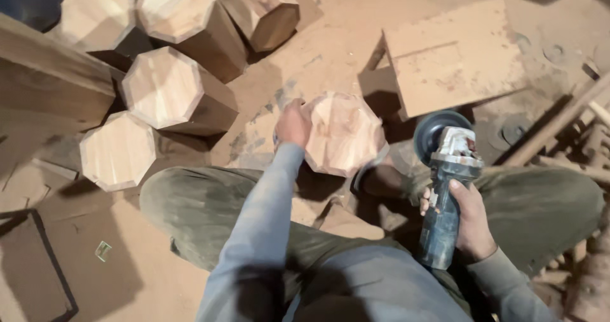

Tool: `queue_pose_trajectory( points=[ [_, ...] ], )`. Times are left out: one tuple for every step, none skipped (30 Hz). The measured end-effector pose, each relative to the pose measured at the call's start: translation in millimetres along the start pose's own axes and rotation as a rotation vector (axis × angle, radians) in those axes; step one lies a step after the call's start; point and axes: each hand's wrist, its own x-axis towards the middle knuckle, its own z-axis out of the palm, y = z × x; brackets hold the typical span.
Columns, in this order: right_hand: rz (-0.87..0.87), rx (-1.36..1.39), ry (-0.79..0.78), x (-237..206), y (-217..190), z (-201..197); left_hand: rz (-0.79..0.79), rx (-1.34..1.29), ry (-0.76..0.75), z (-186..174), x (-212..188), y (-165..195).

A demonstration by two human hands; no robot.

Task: The person uses an angle grinder with a sanding disc to smooth the surface of a hexagonal wooden block. They hold the block with one hand and operate the grinder with the other, moving it across the top face and edges. The person occasionally repositions the block to access different areas.

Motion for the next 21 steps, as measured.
queue_pose_trajectory(
  points=[
    [0.018,0.000,-0.021,8.8,0.2,8.1,0.073,0.019,0.064,-3.0,-8.0,-5.8],
    [0.043,0.000,-0.032,17.4,1.7,17.8,0.140,0.038,0.118,-2.8,-24.5,-8.9],
    [0.062,-0.005,-0.025,26.4,4.7,28.6,0.199,0.058,0.160,-1.5,-49.7,-9.8],
    [0.083,-0.013,-0.018,37.7,8.6,40.8,0.018,-0.091,-0.074,1.2,-75.5,-7.4],
    [0.093,-0.019,-0.016,49.4,14.0,54.2,-0.151,-0.245,-0.298,5.1,-97.1,-3.3],
    [0.090,-0.087,-0.026,61.6,20.3,68.1,-0.217,-0.348,-0.528,9.7,-111.7,-0.5],
    [0.089,-0.156,-0.035,73.3,27.6,82.6,-0.279,-0.452,-0.761,13.2,-125.9,1.9],
    [0.092,-0.224,-0.042,83.5,35.5,96.5,-0.356,-0.797,-0.795,14.7,-141.9,4.3],
    [0.105,-0.195,-0.066,93.6,43.8,110.5,-0.430,-1.140,-0.821,15.2,-151.9,5.3],
    [0.122,-0.166,-0.085,102.6,52.8,124.1,-0.577,-1.210,-0.755,14.7,-156.3,3.8],
    [0.048,-0.241,-0.122,109.8,61.6,136.7,-0.722,-1.271,-0.692,13.0,-158.8,1.8],
    [-0.035,-0.316,-0.160,117.5,68.6,147.8,-0.857,-1.327,-0.627,12.6,-156.4,-0.2],
    [-0.049,-0.385,-0.186,124.6,75.2,158.1,-0.866,-1.382,-0.577,11.3,-153.7,-3.0],
    [-0.055,-0.453,-0.207,129.0,80.9,165.9,-0.884,-1.433,-0.529,9.0,-152.3,-6.5],
    [-0.001,-0.430,-0.217,132.7,84.8,171.7,-0.898,-1.481,-0.480,8.3,-149.9,-9.0],
    [0.050,-0.406,-0.234,137.3,87.9,176.9,-0.933,-1.473,-0.461,9.4,-147.3,-10.1],
    [0.103,-0.382,-0.254,140.6,89.8,180.0,-0.970,-1.463,-0.437,10.3,-145.8,-11.3],
    [0.123,-0.370,-0.230,142.8,90.3,180.7,-1.007,-1.451,-0.414,11.8,-144.6,-12.1],
    [0.145,-0.359,-0.206,144.2,90.0,179.6,-1.014,-1.407,-0.419,13.9,-144.0,-11.8],
    [0.170,-0.349,-0.183,144.6,89.2,176.8,-1.023,-1.363,-0.422,16.7,-144.6,-10.1],
    [0.174,-0.353,-0.150,144.8,87.6,172.6,-1.029,-1.323,-0.424,19.9,-144.9,-7.7]
  ],
)
